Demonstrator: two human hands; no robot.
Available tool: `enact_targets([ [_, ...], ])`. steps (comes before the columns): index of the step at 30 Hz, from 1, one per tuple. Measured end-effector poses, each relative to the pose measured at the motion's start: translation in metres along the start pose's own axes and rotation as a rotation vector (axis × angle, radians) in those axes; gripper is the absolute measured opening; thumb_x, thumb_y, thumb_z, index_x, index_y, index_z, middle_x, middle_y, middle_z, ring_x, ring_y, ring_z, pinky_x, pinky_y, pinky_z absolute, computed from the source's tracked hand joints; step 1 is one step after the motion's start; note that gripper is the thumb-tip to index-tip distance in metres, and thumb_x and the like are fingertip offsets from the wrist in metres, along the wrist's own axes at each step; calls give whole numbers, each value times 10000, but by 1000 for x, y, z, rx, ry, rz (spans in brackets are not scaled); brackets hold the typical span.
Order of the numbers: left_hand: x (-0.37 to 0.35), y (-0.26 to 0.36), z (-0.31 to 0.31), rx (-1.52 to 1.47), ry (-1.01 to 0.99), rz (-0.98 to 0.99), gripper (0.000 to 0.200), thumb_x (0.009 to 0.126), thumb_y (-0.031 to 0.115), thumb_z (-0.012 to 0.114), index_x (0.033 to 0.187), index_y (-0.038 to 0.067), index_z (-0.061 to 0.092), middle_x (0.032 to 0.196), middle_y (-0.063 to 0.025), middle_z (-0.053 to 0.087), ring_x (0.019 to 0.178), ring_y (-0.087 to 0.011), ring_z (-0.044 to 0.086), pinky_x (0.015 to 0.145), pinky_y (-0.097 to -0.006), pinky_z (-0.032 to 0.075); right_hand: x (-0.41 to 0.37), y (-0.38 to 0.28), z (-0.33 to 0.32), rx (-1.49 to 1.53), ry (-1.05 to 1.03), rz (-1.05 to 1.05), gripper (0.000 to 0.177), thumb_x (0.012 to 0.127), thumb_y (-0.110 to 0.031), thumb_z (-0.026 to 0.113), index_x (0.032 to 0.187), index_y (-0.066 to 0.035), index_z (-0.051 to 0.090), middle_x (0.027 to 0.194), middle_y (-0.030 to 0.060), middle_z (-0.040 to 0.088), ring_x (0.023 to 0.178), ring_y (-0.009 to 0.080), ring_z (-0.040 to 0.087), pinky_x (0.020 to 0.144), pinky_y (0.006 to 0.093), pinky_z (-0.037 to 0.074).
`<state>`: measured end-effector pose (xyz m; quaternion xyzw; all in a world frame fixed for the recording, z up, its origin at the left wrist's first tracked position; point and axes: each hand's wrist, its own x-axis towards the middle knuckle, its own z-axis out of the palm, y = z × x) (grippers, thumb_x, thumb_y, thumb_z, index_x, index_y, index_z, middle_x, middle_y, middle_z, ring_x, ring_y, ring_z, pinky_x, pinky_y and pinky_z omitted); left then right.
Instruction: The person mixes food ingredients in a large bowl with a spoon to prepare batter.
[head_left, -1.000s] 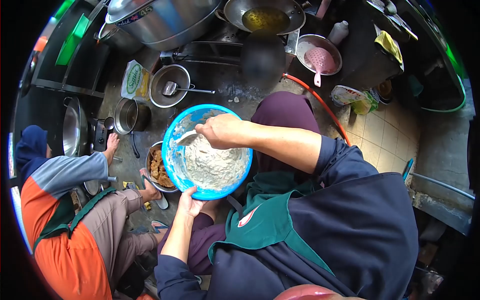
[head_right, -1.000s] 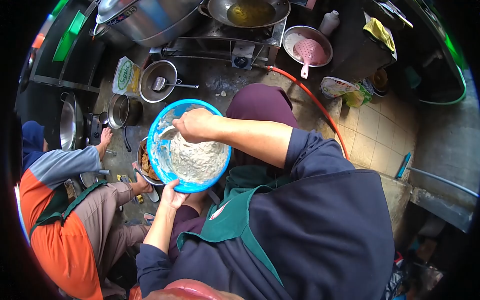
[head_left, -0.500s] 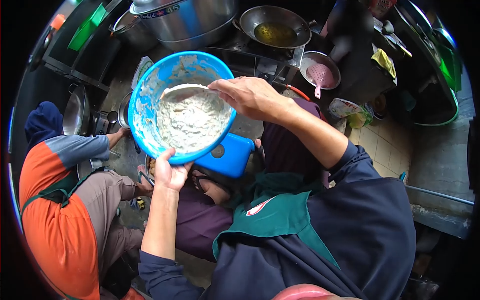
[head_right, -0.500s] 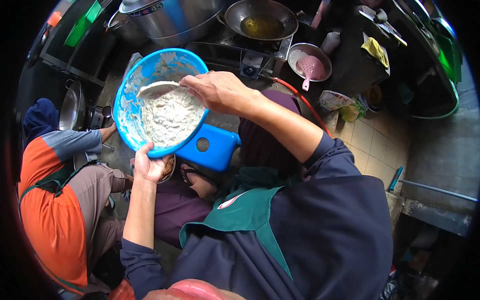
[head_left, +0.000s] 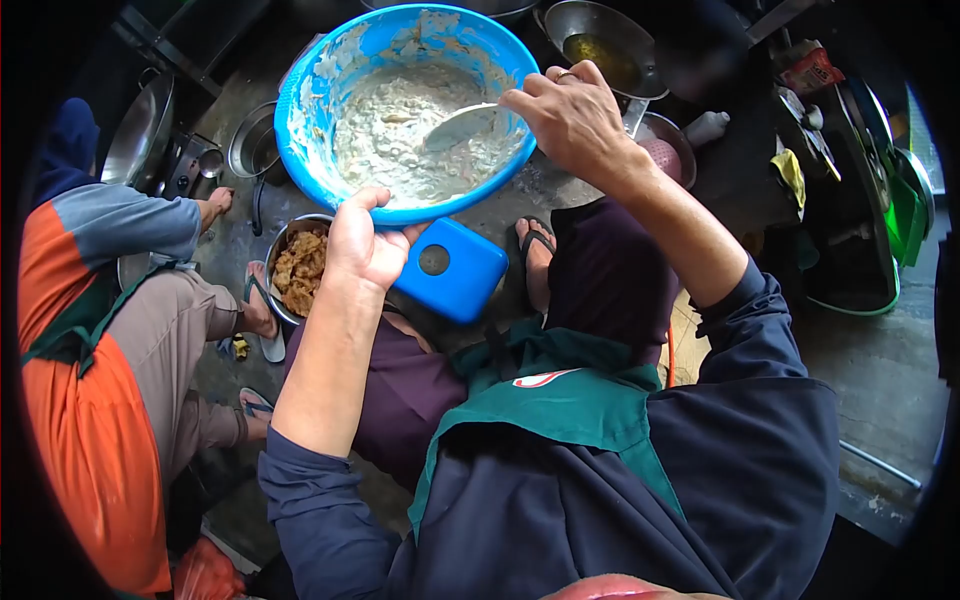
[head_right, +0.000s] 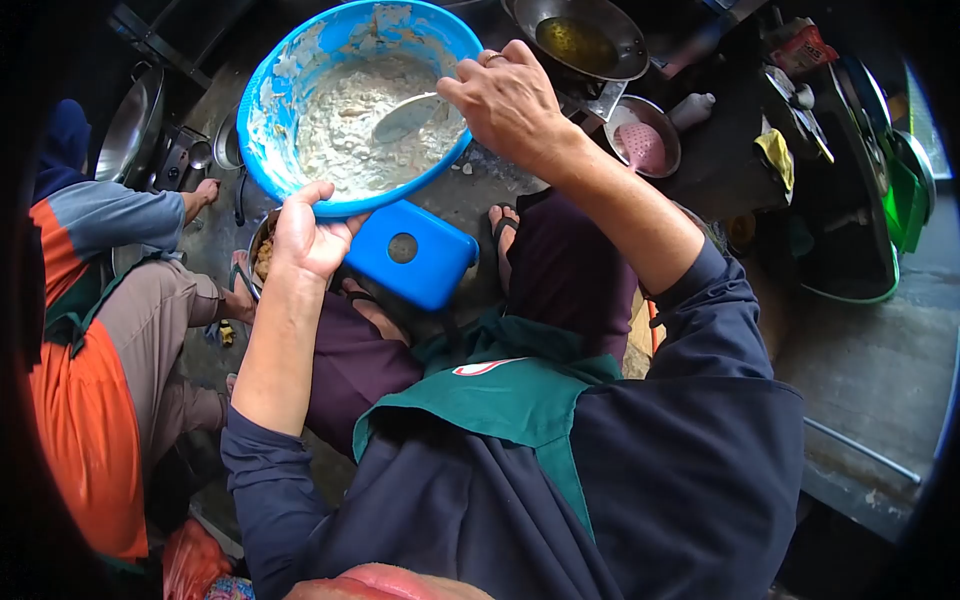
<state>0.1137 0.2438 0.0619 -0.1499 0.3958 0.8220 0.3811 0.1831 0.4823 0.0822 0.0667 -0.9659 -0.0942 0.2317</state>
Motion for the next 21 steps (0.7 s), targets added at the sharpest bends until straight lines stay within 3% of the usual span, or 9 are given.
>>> enact_targets([
  [7, 16, 1, 6, 41, 61, -8, 503, 836, 7, 395, 1332, -15, 312, 1333, -203, 421, 1216, -359, 448, 985, -535, 422, 5, 16, 33, 111, -88, 24, 95, 723, -113, 594, 807, -148, 621, 772, 11, 609, 798, 161, 618, 781, 348, 350],
  [11, 26, 2, -2, 37, 84, -9, 506, 824, 2, 410, 1320, -24, 318, 1320, -213, 431, 1205, -364, 458, 976, -536, 430, 11, 19, 48, 161, -30, 31, 216, 718, -105, 613, 910, -189, 663, 764, 12, 610, 796, 167, 618, 793, 350, 349],
  [14, 36, 7, -9, 24, 104, -41, 495, 819, -3, 430, 1303, -24, 332, 1300, -214, 445, 1191, -364, 469, 967, -534, 439, 19, 19, 60, 148, -23, -8, 299, 776, -113, 629, 1049, -229, 658, 749, -27, 586, 741, 147, 591, 791, 330, 339],
  [21, 40, 9, -17, 44, 109, -31, 481, 816, -18, 447, 1284, -29, 339, 1282, -215, 452, 1164, -369, 484, 973, -547, 427, 26, 10, 56, 126, 82, -49, 320, 767, -129, 655, 1057, -266, 650, 765, -43, 584, 751, 130, 587, 788, 318, 339],
])
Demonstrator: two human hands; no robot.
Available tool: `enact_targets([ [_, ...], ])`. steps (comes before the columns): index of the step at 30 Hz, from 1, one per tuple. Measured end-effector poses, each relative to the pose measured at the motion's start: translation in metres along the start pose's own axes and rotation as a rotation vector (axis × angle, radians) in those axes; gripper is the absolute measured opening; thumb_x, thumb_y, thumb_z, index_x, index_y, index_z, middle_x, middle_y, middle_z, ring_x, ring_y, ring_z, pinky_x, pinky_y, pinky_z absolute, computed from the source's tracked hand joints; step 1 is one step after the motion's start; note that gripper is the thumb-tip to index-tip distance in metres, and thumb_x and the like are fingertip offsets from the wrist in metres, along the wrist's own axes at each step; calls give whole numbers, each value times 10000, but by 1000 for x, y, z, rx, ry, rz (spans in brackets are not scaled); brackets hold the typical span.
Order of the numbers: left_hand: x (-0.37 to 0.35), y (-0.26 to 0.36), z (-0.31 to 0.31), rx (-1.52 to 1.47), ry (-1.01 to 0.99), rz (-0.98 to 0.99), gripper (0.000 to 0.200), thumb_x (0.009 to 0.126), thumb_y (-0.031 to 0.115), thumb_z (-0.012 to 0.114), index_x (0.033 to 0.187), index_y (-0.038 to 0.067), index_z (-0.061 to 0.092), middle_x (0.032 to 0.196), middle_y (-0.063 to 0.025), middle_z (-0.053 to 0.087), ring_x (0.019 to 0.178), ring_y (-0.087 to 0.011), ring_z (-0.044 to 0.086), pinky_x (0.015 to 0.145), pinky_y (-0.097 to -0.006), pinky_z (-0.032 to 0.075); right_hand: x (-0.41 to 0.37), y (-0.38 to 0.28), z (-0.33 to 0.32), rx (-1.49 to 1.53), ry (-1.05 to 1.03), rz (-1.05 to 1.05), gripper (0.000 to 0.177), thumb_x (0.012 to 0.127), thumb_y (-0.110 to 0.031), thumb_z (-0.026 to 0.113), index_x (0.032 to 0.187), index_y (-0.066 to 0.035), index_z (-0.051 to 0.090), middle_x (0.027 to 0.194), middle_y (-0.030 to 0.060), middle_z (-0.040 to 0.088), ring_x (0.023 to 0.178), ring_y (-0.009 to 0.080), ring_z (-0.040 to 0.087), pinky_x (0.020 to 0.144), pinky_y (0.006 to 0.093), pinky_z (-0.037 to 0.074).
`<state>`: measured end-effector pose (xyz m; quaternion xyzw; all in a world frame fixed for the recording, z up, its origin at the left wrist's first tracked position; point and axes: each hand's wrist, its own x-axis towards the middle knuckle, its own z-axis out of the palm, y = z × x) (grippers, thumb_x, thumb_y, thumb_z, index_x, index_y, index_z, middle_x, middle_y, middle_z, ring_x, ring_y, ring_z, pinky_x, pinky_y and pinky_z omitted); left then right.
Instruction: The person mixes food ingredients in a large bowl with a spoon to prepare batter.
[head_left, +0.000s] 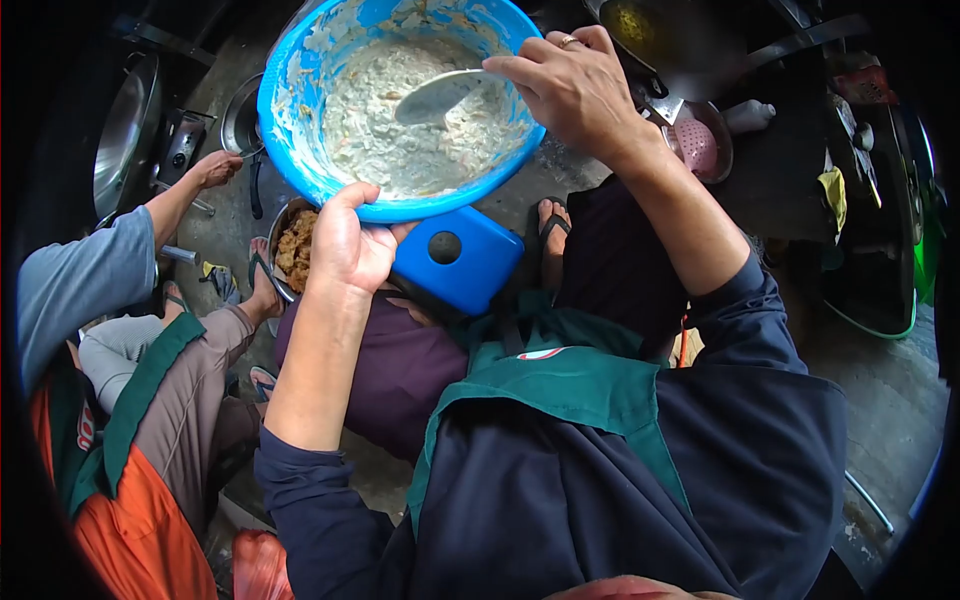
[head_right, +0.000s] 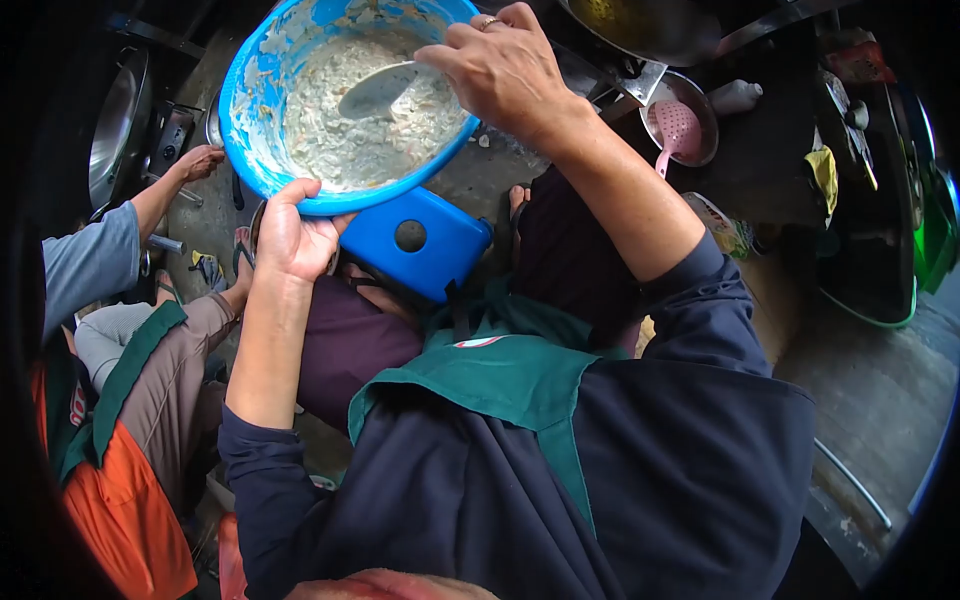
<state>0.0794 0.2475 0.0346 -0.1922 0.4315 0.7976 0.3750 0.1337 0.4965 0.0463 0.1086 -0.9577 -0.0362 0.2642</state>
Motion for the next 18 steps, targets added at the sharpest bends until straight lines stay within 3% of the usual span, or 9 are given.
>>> enact_targets([
  [6, -5, 2, -1, -33, -21, -7, 477, 825, -13, 444, 1286, -53, 327, 1275, -228, 449, 1165, -367, 482, 971, -547, 430, -2, -6, -6, 57, 52, 12, 324, 765, -133, 655, 1064, -256, 649, 762, -50, 580, 768, 123, 585, 767, 319, 341],
  [14, 4, 10, -9, -27, 19, -83, 462, 823, 13, 443, 1273, -52, 359, 1248, -212, 496, 1130, -359, 523, 935, -515, 470, 5, 5, -2, 153, -79, 71, 332, 768, -122, 644, 1075, -246, 649, 785, -62, 592, 763, 118, 574, 743, 322, 343],
  [15, 4, 11, -9, -27, 23, -95, 471, 821, 15, 449, 1278, -48, 356, 1253, -213, 494, 1131, -360, 524, 929, -516, 474, 5, 5, 2, 166, -51, 88, 275, 716, -148, 640, 978, -228, 661, 754, -50, 588, 766, 139, 602, 799, 358, 356],
  [18, 2, 12, -7, -4, 80, -108, 503, 813, 17, 469, 1299, -31, 346, 1266, -212, 487, 1132, -365, 526, 919, -520, 480, 10, 8, 3, 226, -88, 113, 281, 711, -141, 630, 977, -230, 660, 762, -53, 588, 772, 136, 600, 801, 355, 355],
])
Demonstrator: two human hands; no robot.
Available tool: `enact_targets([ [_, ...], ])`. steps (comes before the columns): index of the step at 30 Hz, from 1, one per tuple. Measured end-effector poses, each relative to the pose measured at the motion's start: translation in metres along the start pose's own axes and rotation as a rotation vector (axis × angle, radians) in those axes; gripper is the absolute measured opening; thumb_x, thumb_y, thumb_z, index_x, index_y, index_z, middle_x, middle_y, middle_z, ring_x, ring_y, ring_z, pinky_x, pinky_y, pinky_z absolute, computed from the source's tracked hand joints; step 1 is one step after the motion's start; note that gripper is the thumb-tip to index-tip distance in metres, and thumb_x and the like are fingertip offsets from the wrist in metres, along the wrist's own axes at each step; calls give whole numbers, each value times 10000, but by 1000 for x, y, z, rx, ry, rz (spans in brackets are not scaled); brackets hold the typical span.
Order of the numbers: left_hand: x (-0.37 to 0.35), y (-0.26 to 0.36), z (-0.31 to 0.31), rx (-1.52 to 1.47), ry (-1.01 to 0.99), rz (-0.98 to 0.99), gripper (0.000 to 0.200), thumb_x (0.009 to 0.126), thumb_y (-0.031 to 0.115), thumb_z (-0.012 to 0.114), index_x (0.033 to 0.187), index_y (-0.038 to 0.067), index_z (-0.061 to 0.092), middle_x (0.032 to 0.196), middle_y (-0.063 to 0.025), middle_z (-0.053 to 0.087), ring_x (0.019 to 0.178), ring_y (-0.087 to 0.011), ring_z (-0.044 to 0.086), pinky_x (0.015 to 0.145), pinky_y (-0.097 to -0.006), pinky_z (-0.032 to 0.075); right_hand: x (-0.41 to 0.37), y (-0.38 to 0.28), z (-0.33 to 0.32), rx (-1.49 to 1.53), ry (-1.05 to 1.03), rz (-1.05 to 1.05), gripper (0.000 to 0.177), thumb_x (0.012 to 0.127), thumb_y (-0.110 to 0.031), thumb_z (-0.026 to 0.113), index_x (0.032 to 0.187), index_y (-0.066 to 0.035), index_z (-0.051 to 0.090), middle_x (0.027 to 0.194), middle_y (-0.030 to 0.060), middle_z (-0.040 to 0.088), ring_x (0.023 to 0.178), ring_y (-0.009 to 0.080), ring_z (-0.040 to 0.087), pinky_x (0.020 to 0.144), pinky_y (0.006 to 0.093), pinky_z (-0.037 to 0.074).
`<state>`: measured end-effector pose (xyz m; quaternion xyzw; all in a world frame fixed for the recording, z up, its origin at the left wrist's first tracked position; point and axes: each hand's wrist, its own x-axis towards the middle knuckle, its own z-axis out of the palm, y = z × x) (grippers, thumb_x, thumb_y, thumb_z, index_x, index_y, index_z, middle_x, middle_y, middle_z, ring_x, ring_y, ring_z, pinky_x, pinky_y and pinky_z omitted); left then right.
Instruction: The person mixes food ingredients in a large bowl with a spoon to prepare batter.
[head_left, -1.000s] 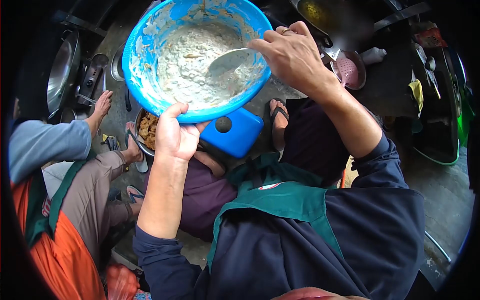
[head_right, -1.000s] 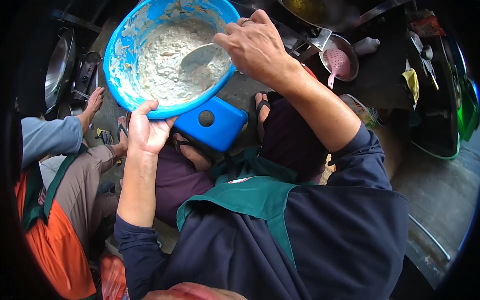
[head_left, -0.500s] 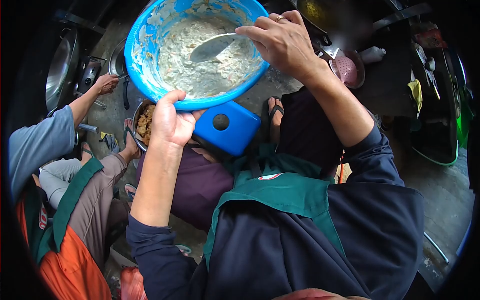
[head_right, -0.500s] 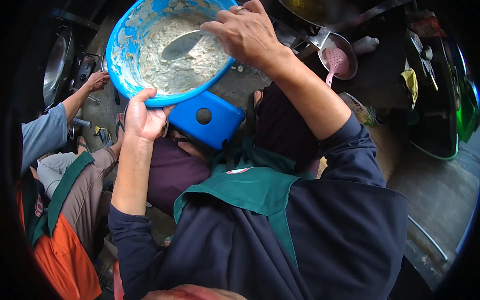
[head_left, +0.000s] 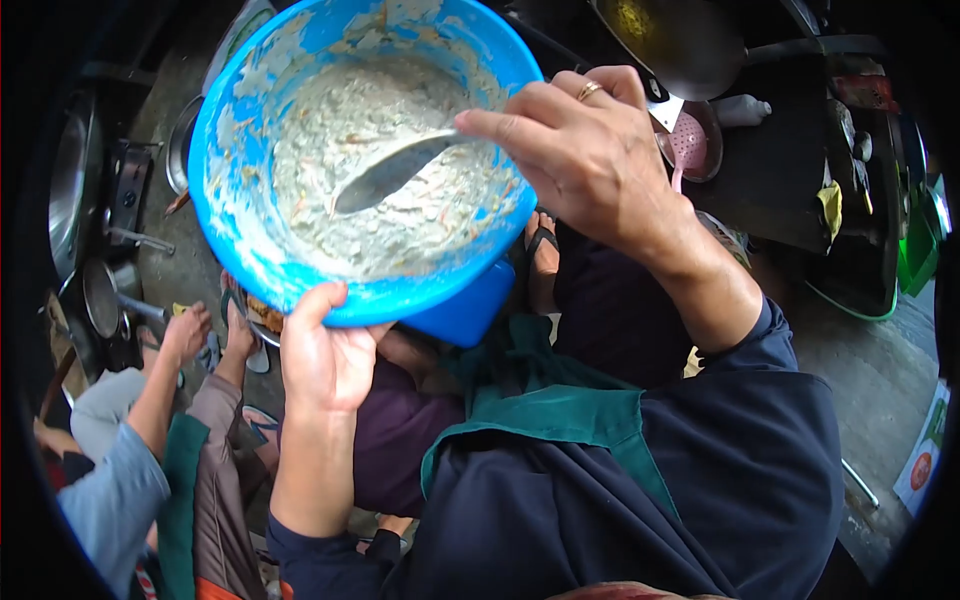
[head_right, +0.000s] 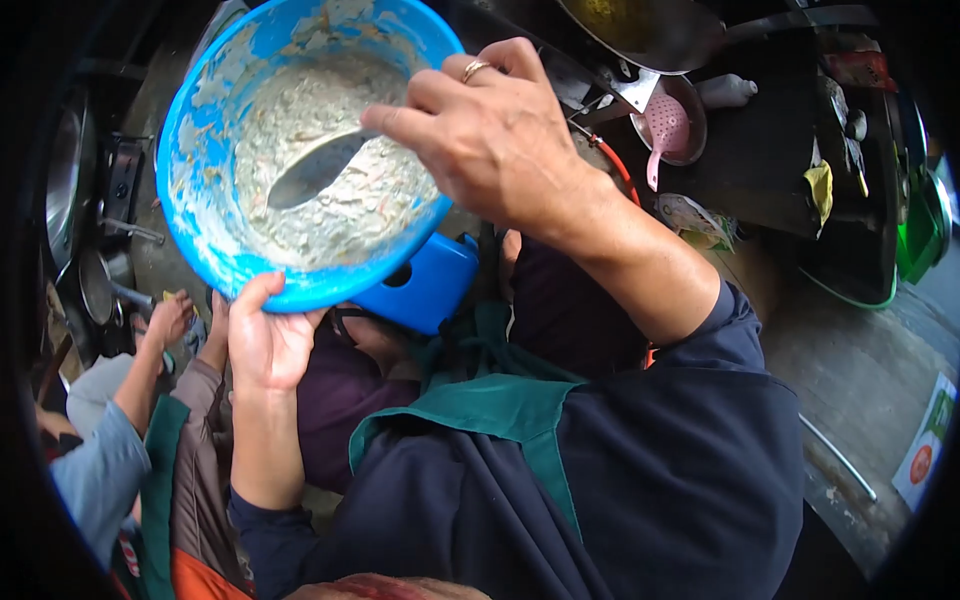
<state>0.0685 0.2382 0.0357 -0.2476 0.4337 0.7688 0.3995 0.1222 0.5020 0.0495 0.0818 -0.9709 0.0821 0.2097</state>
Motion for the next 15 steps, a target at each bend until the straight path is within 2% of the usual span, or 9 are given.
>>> enact_targets([
  [4, -6, 4, 8, -21, 9, 3, 558, 801, 7, 484, 1332, -20, 315, 1296, -216, 463, 1157, -366, 509, 927, -518, 478, 6, 7, -2, 0, -43, 19, 259, 738, -146, 596, 980, -214, 659, 769, -54, 579, 799, 125, 586, 785, 355, 361],
  [7, -9, 8, 16, 6, 77, -19, 573, 799, -1, 485, 1342, -20, 303, 1311, -217, 449, 1171, -362, 499, 941, -519, 468, 6, 21, -4, 14, -48, 20, 324, 718, -134, 649, 1022, -243, 671, 774, -96, 576, 707, 101, 546, 753, 297, 329],
  [14, -12, 16, 20, 2, 60, -63, 573, 796, -14, 480, 1341, -14, 306, 1320, -206, 443, 1179, -352, 492, 943, -525, 468, 20, 34, -21, -91, 92, 9, 359, 679, -151, 696, 1021, -257, 669, 777, -84, 578, 717, 109, 553, 771, 308, 337],
  [15, -12, 17, 21, 19, 54, -76, 575, 789, -18, 479, 1340, -11, 313, 1320, -201, 444, 1187, -351, 485, 947, -532, 462, 16, 37, -16, -16, 108, 57, 400, 667, -147, 708, 1045, -266, 661, 800, -78, 583, 743, 114, 557, 788, 325, 340],
])
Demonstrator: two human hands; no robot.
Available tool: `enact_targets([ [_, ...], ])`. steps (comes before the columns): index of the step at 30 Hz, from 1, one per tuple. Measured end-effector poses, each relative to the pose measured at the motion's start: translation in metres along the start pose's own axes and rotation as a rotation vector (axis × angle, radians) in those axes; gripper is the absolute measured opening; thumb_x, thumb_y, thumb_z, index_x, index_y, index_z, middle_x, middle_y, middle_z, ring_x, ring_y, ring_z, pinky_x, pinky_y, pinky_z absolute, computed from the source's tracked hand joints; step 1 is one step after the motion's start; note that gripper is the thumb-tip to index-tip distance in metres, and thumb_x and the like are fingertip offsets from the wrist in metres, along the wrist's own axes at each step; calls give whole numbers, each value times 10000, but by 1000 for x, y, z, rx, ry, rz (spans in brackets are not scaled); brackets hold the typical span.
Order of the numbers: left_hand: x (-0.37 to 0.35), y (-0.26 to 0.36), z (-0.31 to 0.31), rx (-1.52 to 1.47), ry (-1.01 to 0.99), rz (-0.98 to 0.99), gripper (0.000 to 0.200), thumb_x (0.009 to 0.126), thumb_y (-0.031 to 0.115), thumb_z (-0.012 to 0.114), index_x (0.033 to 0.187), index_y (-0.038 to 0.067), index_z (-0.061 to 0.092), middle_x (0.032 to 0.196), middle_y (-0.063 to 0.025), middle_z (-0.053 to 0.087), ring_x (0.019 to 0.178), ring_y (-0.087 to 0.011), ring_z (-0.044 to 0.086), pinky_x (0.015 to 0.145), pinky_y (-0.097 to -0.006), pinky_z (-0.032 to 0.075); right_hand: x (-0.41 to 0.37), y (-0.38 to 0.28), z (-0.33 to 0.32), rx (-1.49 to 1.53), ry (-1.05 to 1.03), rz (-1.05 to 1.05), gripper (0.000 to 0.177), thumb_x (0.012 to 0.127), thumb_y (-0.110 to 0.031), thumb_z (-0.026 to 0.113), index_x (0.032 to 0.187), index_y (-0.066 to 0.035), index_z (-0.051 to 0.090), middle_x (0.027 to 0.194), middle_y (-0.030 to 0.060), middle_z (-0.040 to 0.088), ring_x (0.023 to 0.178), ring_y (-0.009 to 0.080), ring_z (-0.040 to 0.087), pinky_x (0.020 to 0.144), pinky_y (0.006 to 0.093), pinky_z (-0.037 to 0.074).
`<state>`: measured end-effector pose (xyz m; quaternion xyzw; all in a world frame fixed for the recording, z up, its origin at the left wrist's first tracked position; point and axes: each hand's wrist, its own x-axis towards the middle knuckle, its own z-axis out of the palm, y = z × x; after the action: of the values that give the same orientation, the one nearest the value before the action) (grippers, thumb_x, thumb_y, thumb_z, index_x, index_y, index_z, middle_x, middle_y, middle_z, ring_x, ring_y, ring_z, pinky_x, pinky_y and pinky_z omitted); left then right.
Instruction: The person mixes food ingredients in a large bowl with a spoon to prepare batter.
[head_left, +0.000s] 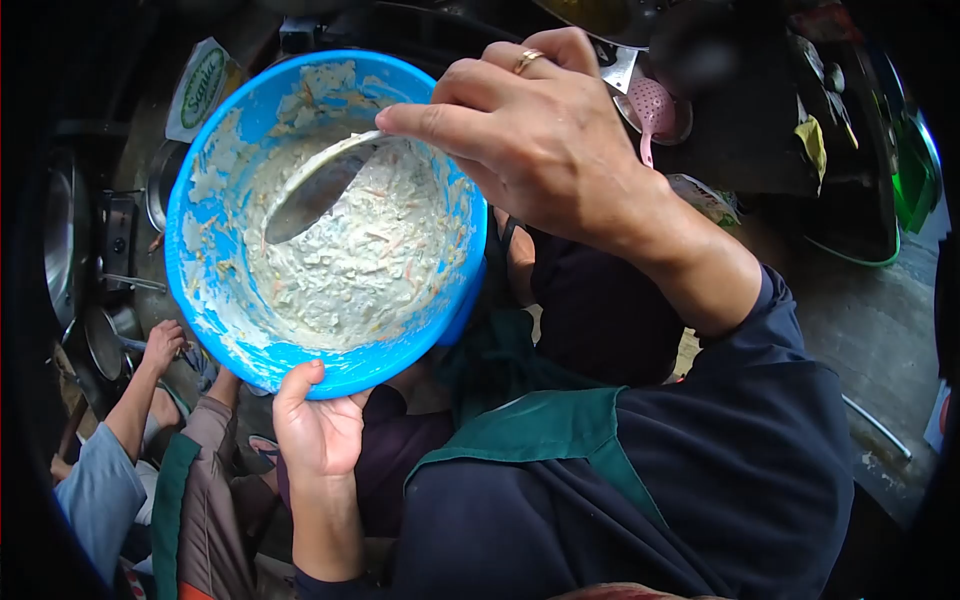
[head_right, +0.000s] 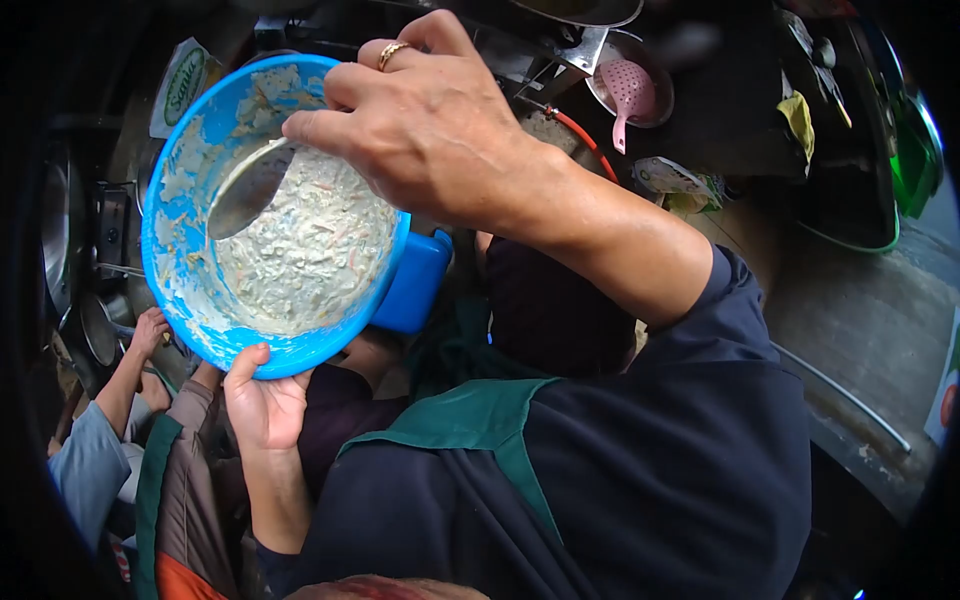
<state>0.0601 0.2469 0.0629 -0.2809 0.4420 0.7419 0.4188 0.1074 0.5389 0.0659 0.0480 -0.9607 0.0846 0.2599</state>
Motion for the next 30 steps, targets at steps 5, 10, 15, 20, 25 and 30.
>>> enact_targets([
  [5, 5, -3, -5, -3, -61, 42, 566, 785, -20, 472, 1332, -8, 328, 1319, -195, 447, 1187, -356, 481, 960, -536, 449, -3, -12, -4, -81, 27, -2, 232, 778, -183, 565, 971, -245, 678, 761, -48, 578, 813, 120, 578, 795, 345, 340],
  [10, 6, -9, -11, -30, -107, 43, 546, 787, -20, 460, 1320, -14, 339, 1314, -198, 452, 1195, -361, 471, 971, -536, 435, -1, -21, 13, -104, 8, -54, 228, 764, -184, 596, 965, -247, 682, 764, -53, 591, 810, 113, 583, 796, 337, 336],
  [15, 13, -19, -22, -44, -139, 103, 449, 802, 0, 462, 1243, -49, 391, 1238, -208, 498, 1143, -360, 507, 950, -535, 451, -14, -32, 20, -131, 44, -126, 288, 682, -188, 684, 960, -264, 672, 760, -64, 593, 814, 108, 587, 810, 335, 333],
  [20, 17, -36, -18, -16, -186, 209, 460, 813, 4, 435, 1259, -66, 344, 1248, -227, 475, 1138, -374, 506, 946, -535, 451, -35, -29, 12, -153, -62, -203, 292, 683, -153, 654, 962, -235, 665, 751, -49, 580, 815, 123, 578, 815, 329, 334],
  [25, 18, -42, -12, -44, -195, 233, 491, 812, 4, 431, 1285, -65, 320, 1263, -238, 460, 1142, -383, 501, 943, -549, 448, -42, -39, 15, -126, -189, -268, 254, 701, -127, 613, 938, -205, 663, 748, -23, 575, 812, 145, 571, 811, 335, 339],
  [30, 11, -26, -10, -30, -123, 179, 477, 805, -8, 433, 1271, -64, 347, 1229, -230, 486, 1096, -368, 534, 883, -553, 478, -19, -40, -4, -90, -154, -177, 211, 718, -114, 643, 907, -201, 678, 708, -29, 566, 757, 144, 568, 796, 331, 340],
])
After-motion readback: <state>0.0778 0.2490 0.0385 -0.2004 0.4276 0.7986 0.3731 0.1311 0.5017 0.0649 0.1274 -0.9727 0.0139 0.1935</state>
